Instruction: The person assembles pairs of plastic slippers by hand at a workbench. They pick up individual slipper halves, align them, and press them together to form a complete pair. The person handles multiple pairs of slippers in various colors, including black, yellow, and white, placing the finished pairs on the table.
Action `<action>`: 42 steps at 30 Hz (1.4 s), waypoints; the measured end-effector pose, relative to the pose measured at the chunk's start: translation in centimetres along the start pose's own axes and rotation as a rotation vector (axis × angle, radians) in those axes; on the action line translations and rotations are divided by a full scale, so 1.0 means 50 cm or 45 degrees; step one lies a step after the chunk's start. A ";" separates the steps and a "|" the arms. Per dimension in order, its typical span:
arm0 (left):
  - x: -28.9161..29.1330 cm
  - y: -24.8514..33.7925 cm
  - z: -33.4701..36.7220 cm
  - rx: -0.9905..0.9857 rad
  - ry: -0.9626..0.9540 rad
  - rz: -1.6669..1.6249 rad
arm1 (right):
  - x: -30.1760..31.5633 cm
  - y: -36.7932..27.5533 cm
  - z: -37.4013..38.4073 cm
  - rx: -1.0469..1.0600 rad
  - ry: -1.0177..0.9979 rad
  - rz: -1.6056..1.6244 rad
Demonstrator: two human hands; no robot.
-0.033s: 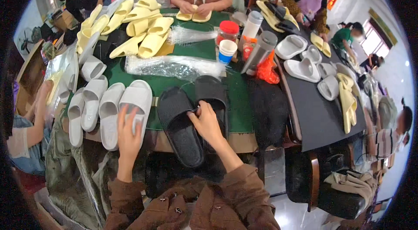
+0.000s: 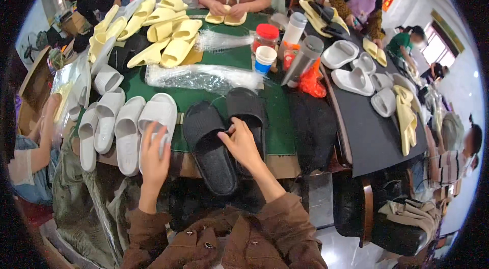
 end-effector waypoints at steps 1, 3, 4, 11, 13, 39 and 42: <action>-0.023 0.030 0.005 -0.035 -0.069 -0.173 | 0.005 0.004 -0.011 0.011 -0.022 0.115; -0.061 0.073 0.020 -0.069 -0.152 -0.267 | 0.030 0.004 -0.034 0.042 -0.058 0.341; -0.085 0.090 0.024 -0.122 -0.173 -0.187 | 0.045 0.021 -0.052 0.021 -0.089 0.397; -0.203 0.122 0.082 -0.156 -0.166 0.138 | 0.169 -0.033 -0.086 -0.008 0.020 0.621; -0.204 0.110 0.101 -0.110 -0.183 0.015 | 0.205 -0.042 -0.069 0.032 -0.016 0.699; -0.182 0.136 0.098 -0.236 -0.004 0.127 | 0.204 -0.101 0.110 0.626 0.244 -0.599; -0.186 0.135 0.094 -0.243 0.004 0.133 | 0.260 -0.229 0.115 0.559 0.366 -0.179</action>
Point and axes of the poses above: each hand's wrist, its own z-axis towards the middle knuckle, its own x-axis out of the back of the hand, y = z × x, the point moved 8 cm from there along z, towards the middle knuckle, and after that the axes turned 7 degrees about -y, right-handed, at the moved point
